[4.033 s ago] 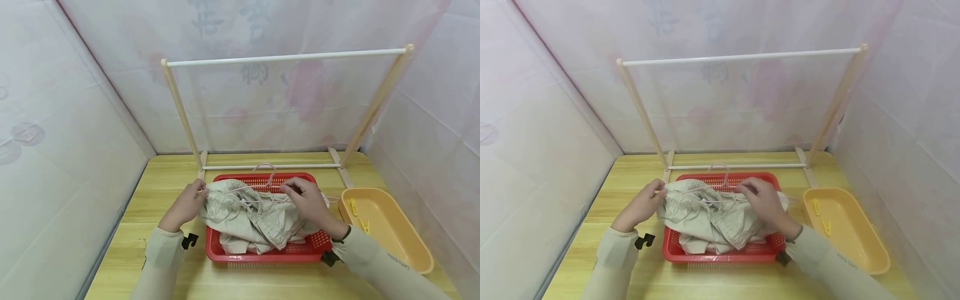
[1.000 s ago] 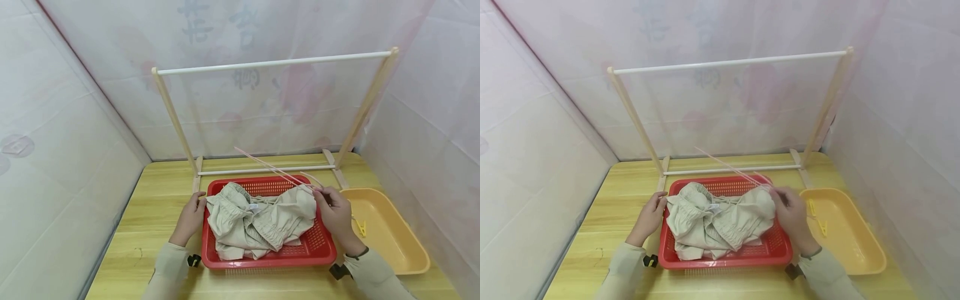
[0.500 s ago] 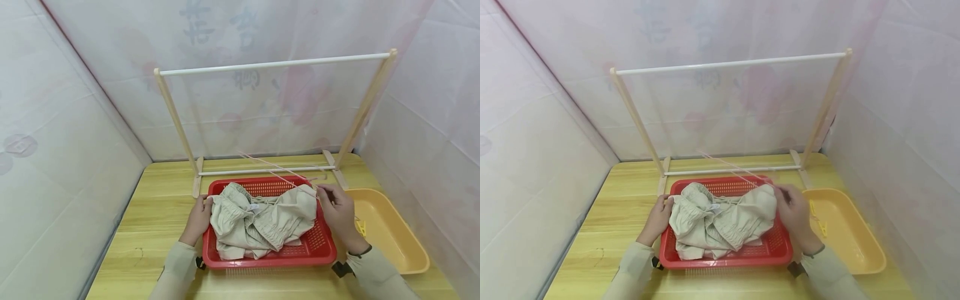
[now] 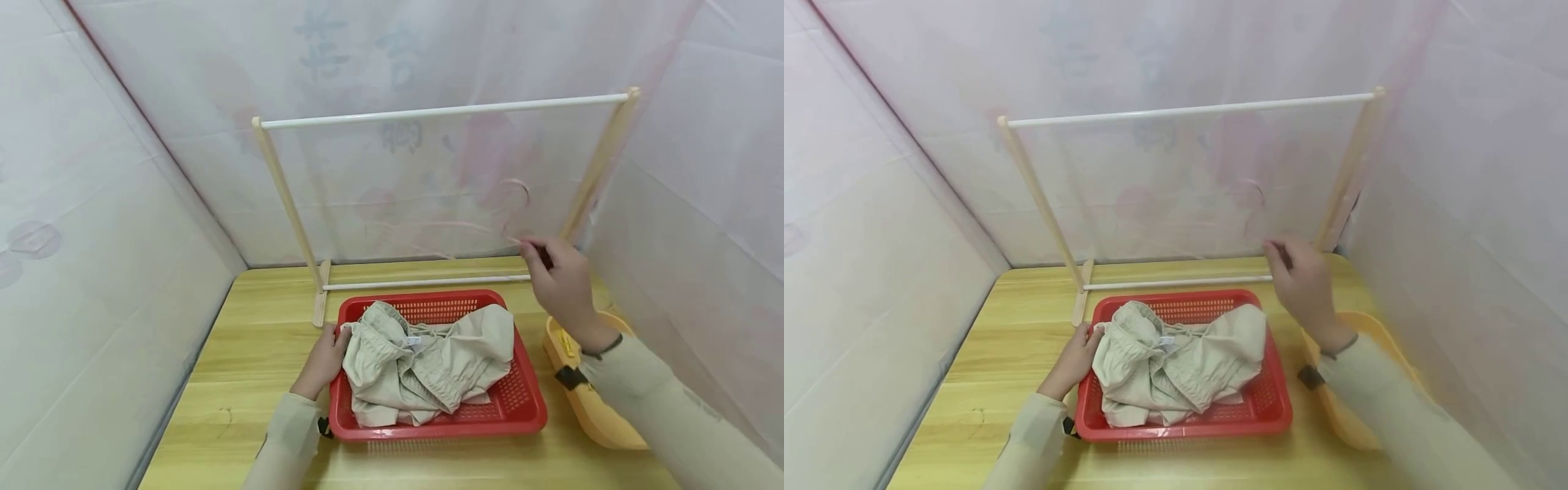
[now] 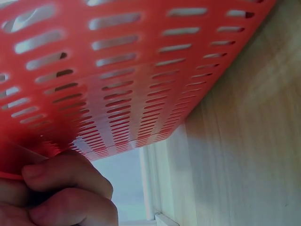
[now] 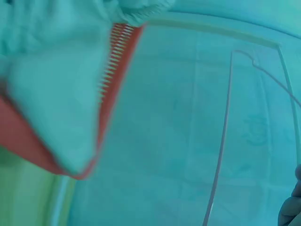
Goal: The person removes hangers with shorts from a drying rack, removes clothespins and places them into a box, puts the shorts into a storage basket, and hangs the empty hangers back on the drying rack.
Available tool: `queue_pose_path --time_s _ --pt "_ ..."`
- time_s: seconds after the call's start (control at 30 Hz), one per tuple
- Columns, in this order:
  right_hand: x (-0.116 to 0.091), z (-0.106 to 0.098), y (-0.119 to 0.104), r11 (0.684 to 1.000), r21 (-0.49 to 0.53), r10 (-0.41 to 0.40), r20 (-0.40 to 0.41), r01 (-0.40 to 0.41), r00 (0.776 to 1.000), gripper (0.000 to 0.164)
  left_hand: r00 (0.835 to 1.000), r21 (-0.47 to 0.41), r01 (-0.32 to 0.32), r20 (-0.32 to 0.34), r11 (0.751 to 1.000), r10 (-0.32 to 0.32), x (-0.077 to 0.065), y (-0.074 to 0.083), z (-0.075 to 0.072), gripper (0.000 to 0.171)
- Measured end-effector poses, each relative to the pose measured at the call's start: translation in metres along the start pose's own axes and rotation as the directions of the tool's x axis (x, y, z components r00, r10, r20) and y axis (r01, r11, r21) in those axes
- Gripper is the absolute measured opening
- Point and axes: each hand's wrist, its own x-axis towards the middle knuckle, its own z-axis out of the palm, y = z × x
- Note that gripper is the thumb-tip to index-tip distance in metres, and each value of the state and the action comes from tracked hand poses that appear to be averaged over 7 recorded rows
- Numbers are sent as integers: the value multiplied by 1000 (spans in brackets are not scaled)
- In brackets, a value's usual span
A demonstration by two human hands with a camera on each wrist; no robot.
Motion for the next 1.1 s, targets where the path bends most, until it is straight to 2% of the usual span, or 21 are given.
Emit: queue_pose_path --time_s 0.13,0.27,0.43,0.6,0.77,0.93,1.1 --pt "42 12 1 993 3 114 44 -114 992 10 1000 6 13 -1 1000 -13 2 -2 -1 33" --pt "77 26 3 975 -7 223 120 -224 967 21 999 -4 32 16 999 -32 3 -4 1 33" --pt "109 44 8 963 -57 271 195 -265 943 27 997 -29 66 35 997 -65 -1 -7 4 34" --pt "135 56 12 945 -115 326 244 -307 913 32 997 -37 65 31 997 -63 -2 -9 6 35" --pt "152 64 12 941 -135 338 268 -312 902 30 998 -44 60 36 997 -59 -2 -9 7 35" --pt "154 72 20 948 -121 319 350 -294 881 28 998 -46 55 37 997 -53 -3 -8 6 36" --pt "150 74 27 952 -65 292 471 -298 832 31 999 -38 46 17 998 -45 1 -5 2 36"
